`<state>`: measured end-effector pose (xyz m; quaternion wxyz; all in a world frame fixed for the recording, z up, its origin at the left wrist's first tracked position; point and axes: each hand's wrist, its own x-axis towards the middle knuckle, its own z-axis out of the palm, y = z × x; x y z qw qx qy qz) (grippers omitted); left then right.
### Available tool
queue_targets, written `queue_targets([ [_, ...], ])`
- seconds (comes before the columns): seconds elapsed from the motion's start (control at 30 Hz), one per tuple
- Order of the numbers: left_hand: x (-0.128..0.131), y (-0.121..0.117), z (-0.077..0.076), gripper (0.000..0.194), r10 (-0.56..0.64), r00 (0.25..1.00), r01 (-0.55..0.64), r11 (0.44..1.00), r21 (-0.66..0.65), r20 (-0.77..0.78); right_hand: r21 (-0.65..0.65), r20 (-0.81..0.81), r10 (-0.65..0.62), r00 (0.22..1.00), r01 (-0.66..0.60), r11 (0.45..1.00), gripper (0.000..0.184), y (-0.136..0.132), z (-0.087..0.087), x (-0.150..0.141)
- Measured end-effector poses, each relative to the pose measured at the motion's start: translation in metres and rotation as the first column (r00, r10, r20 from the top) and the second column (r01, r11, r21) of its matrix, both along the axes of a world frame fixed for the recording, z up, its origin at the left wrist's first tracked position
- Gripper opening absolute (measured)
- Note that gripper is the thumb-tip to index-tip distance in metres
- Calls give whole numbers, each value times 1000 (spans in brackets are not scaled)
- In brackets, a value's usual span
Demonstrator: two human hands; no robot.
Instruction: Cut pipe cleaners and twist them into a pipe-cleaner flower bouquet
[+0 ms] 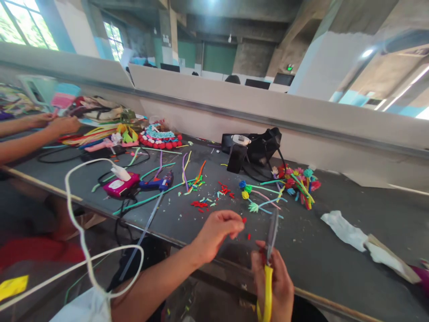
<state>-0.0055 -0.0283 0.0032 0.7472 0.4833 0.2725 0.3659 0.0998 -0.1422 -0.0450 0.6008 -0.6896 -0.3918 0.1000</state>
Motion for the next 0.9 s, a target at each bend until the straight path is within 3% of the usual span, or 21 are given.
queue_targets([
  [0.03,0,3,1,11,44,992,-26,988,-151,118,-8,140,-4,990,5,1000,38,0,-4,2],
  [0.1,0,5,3,16,118,955,-26,947,-319,271,-29,323,27,946,-19,999,37,0,-13,4],
  [0.27,0,-2,8,18,105,930,28,935,-354,351,-46,528,37,848,-15,999,35,2,-27,2],
  [0.5,-1,-6,13,14,94,933,39,933,-359,346,-39,534,42,844,-25,999,35,4,-23,-1],
  [0.73,-1,-4,13,14,72,933,64,930,-361,353,-48,531,103,841,-92,995,29,0,-29,6],
  [0.9,-1,-5,13,14,60,932,79,929,-362,357,-39,510,82,856,-73,997,31,-2,-33,5],
])
